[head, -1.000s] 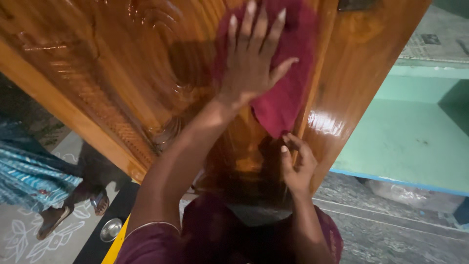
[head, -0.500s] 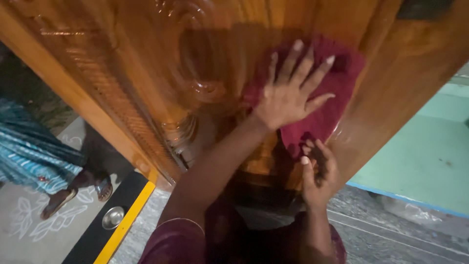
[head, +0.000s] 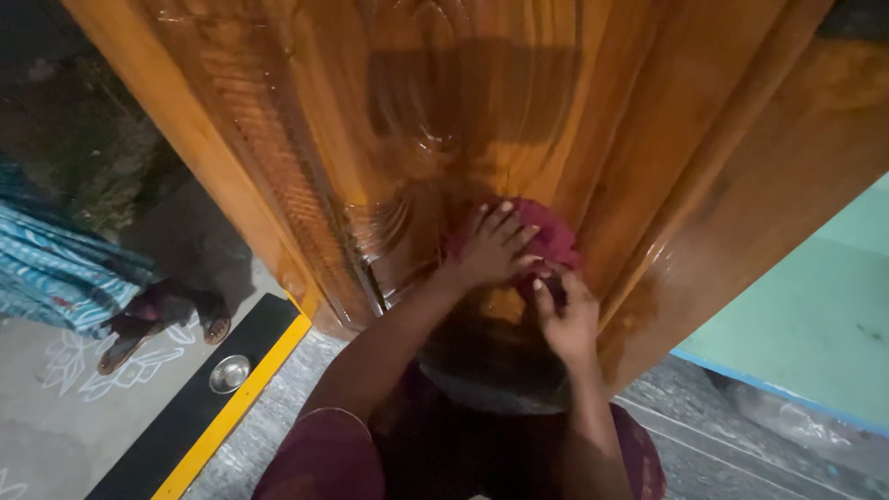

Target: The person wipes the surface of a wooden door using a red cloth. They move the cloth over the carved panels and edges of the door in a repetitive wiping motion.

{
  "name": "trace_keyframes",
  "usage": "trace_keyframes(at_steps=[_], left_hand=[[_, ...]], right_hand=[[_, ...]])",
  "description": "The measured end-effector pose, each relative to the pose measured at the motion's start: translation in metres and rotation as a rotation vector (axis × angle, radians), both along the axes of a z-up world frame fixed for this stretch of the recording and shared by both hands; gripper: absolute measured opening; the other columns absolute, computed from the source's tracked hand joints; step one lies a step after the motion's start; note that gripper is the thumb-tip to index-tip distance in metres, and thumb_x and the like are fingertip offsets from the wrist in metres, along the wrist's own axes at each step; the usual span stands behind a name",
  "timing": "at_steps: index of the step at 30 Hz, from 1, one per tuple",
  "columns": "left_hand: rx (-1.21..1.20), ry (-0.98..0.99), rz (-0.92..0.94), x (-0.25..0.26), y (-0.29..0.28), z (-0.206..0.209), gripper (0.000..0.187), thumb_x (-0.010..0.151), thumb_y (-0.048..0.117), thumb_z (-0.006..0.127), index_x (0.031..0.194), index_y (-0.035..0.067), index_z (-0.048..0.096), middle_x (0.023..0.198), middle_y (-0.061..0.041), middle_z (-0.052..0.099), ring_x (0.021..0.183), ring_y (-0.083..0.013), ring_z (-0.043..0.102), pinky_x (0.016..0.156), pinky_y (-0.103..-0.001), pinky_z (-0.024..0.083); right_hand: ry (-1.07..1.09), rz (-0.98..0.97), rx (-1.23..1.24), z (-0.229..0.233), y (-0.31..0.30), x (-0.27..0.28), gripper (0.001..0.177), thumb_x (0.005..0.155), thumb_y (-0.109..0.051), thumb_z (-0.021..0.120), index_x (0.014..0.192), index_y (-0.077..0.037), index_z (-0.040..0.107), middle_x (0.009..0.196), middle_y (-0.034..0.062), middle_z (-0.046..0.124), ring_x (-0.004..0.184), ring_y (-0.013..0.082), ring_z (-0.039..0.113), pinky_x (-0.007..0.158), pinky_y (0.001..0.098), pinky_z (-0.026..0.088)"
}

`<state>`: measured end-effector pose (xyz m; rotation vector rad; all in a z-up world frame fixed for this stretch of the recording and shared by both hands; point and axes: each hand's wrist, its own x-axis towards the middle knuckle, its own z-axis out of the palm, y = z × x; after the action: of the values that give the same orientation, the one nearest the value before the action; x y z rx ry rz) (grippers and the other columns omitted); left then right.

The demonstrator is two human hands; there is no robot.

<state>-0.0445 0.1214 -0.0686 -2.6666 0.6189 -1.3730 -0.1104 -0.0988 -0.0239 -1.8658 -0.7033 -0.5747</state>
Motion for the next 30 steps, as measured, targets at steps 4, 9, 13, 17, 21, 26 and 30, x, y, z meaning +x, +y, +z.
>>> trace_keyframes(at_steps=[4,9,13,17,21,26,30], left_hand=[[-0.150,0.049,0.109,-0.015,0.001,0.027,0.077,0.098,0.062,0.054,0.149,0.004,0.051,0.150,-0.028,0.044,0.149,-0.0490,0.031,0.122,-0.067,0.021],[-0.196,-0.180,0.210,-0.026,-0.008,0.123,0.086,0.102,0.063,0.054,0.150,-0.007,0.043,0.149,-0.035,0.043,0.150,-0.0520,0.028,0.124,-0.068,0.022],[-0.194,-0.283,0.250,-0.016,-0.017,0.219,0.091,0.102,0.066,0.051,0.153,-0.008,0.036,0.156,-0.035,0.038,0.154,-0.0505,0.021,0.127,-0.069,0.018],[-0.272,-0.347,0.320,0.000,-0.025,0.294,0.087,0.106,0.064,0.047,0.155,-0.007,0.033,0.160,-0.032,0.038,0.155,-0.0438,0.027,0.130,-0.064,0.017],[-0.313,-0.339,0.371,-0.001,-0.035,0.300,0.078,0.109,0.062,0.047,0.155,0.000,0.033,0.159,-0.025,0.038,0.156,-0.0417,0.030,0.134,-0.063,0.014],[-0.255,-0.520,0.213,-0.004,-0.040,0.260,0.082,0.110,0.060,0.048,0.156,-0.005,0.028,0.154,-0.032,0.036,0.152,-0.0508,0.028,0.129,-0.069,0.016],[-0.237,-0.234,0.390,-0.002,-0.042,0.227,0.086,0.096,0.064,0.052,0.149,-0.004,0.040,0.147,-0.038,0.042,0.145,-0.0543,0.035,0.120,-0.073,0.025]], right_hand=[[0.050,0.038,0.040,0.009,0.004,-0.009,0.042,0.093,-0.010,0.075,0.133,-0.006,0.065,0.114,0.0164,0.074,0.104,0.0272,0.073,0.092,0.0374,0.056],[-0.063,0.074,0.125,0.030,0.009,-0.020,0.050,0.090,-0.006,0.075,0.139,-0.005,0.061,0.135,0.0175,0.068,0.116,0.0276,0.070,0.099,0.0368,0.055],[-0.078,0.087,0.141,0.043,0.003,-0.030,0.050,0.090,-0.005,0.075,0.138,-0.005,0.061,0.139,0.0170,0.066,0.122,0.0286,0.067,0.091,0.0338,0.055],[-0.175,0.067,0.155,0.052,-0.011,-0.032,0.048,0.090,-0.002,0.074,0.136,-0.004,0.063,0.136,0.0170,0.068,0.126,0.0299,0.066,0.107,0.0368,0.050],[0.051,0.029,0.233,0.055,-0.027,-0.033,0.044,0.089,-0.004,0.076,0.133,-0.006,0.069,0.116,0.0129,0.073,0.092,0.0206,0.063,0.089,0.0295,0.051],[-0.043,0.068,0.272,0.055,-0.036,-0.032,0.039,0.094,0.001,0.071,0.132,0.003,0.065,0.123,0.0139,0.072,0.117,0.0203,0.068,0.104,0.0320,0.051],[-0.061,0.087,0.276,0.055,-0.033,-0.033,0.042,0.093,0.004,0.070,0.135,0.003,0.063,0.123,0.0126,0.072,0.117,0.0198,0.069,0.106,0.0314,0.051]])
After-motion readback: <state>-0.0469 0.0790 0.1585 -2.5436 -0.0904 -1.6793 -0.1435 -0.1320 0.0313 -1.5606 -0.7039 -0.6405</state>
